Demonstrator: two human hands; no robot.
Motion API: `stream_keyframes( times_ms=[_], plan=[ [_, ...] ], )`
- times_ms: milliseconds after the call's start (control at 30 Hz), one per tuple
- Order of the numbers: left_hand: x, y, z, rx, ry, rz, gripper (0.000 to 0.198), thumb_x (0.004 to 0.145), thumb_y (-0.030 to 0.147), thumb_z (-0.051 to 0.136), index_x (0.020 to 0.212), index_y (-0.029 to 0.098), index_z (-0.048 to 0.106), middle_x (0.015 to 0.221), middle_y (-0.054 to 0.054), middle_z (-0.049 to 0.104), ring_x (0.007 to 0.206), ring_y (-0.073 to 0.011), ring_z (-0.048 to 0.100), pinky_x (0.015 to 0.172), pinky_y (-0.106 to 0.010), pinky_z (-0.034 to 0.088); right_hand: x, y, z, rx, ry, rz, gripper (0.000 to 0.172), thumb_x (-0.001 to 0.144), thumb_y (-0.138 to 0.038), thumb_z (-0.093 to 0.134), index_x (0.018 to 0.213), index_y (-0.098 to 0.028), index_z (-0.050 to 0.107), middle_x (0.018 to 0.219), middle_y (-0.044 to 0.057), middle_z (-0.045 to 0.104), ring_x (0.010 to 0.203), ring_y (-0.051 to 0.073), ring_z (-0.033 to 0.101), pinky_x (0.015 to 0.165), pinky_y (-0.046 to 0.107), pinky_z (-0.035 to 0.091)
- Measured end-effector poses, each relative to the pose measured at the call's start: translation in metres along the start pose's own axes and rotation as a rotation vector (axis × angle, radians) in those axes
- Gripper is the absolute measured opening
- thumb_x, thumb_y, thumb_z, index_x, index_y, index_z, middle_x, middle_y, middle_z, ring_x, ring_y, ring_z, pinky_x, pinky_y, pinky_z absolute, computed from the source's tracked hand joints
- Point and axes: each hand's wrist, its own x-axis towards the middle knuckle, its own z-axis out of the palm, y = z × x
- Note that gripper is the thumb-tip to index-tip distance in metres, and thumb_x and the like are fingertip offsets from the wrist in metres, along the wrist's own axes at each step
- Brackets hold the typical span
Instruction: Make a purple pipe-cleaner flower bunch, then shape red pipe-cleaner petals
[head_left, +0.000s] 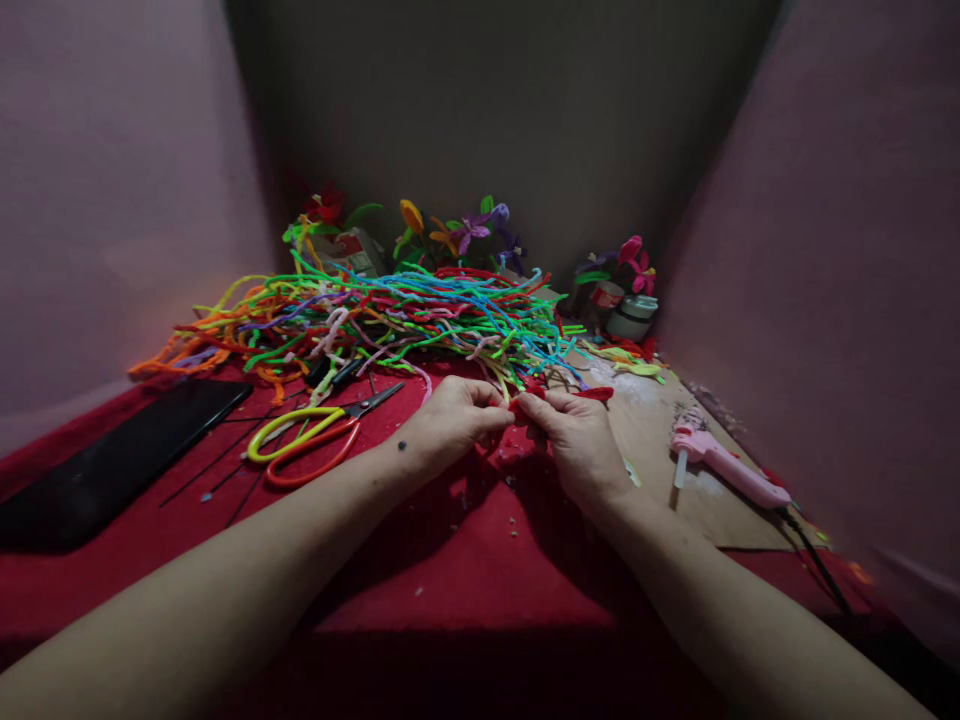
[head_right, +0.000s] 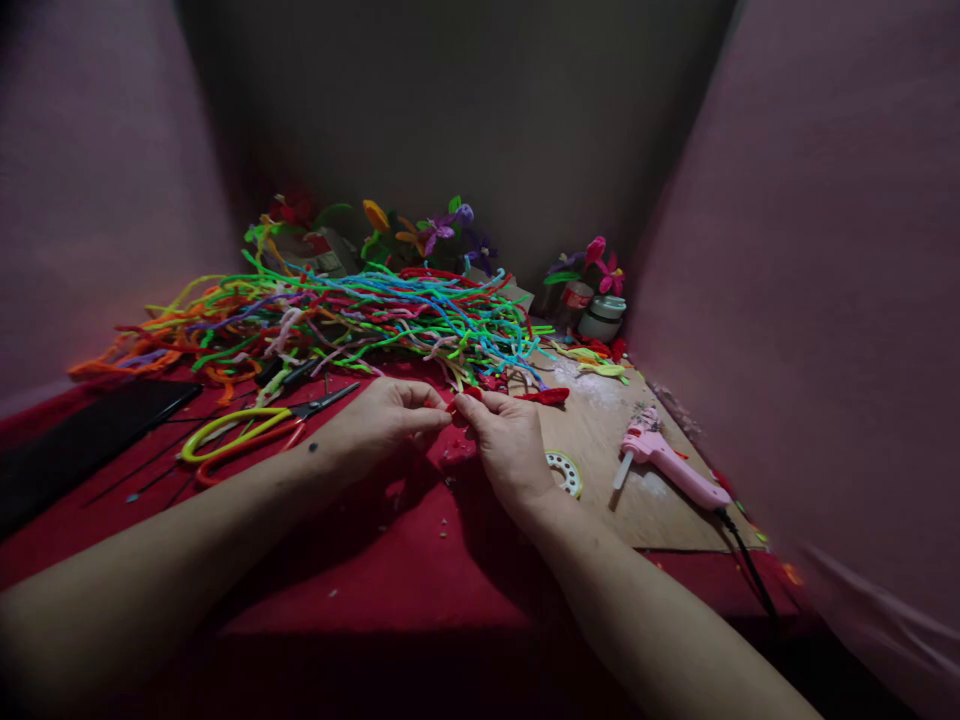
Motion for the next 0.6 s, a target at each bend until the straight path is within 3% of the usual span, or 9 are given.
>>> stream_keyframes(
  times_ms=[167, 333, 500, 600],
  plan=[
    [0.0018, -0.0039, 0.0011, -0.073, 0.010, -0.047, 0.020, 0.061, 0.018, 0.057, 0.043, 0.015, 0.047, 0.039, 0.005, 0.041, 0.038, -0.0052, 0.032, 0.042, -0.021, 0.024, -0.0033, -0.0007, 0.0021, -0.281, 0.099, -0.271, 0.024, 0.076, -0.029, 0.058, 0.055, -0.017, 0.058, 0.054, -0.002, 0.050, 0.054, 0.011, 0.042, 0.055, 0.025, 0.031],
    [-0.0003, -0.0026, -0.0001, -0.001, 0.004, -0.056, 0.023, 0.063, 0.022, 0.058, 0.044, 0.015, 0.048, 0.038, 0.005, 0.041, 0.036, -0.0047, 0.030, 0.041, -0.022, 0.021, -0.0027, -0.0027, 0.0014, -0.157, 0.015, -0.162, 0.013, 0.075, -0.029, 0.060, 0.075, -0.018, 0.068, 0.066, 0.001, 0.063, 0.059, 0.012, 0.052, 0.058, 0.025, 0.039],
    [-0.0010, -0.0005, 0.0017, 0.002, -0.007, -0.050, 0.021, 0.062, 0.018, 0.056, 0.043, 0.015, 0.048, 0.038, 0.004, 0.043, 0.037, -0.0057, 0.033, 0.042, -0.023, 0.023, -0.0031, -0.0057, 0.0005, -0.240, 0.111, -0.264, 0.010, 0.073, -0.023, 0.061, 0.069, -0.018, 0.069, 0.067, 0.002, 0.065, 0.062, 0.014, 0.055, 0.062, 0.027, 0.042],
    [-0.0008, 0.0002, 0.0008, -0.028, 0.007, -0.018, 0.021, 0.061, 0.018, 0.058, 0.043, 0.015, 0.049, 0.040, 0.004, 0.044, 0.041, -0.0061, 0.035, 0.046, -0.023, 0.027, -0.0011, -0.0070, 0.0004, -0.153, 0.087, -0.189, 0.014, 0.075, -0.028, 0.061, 0.069, -0.017, 0.068, 0.061, 0.001, 0.062, 0.056, 0.012, 0.052, 0.057, 0.025, 0.040]
  ],
)
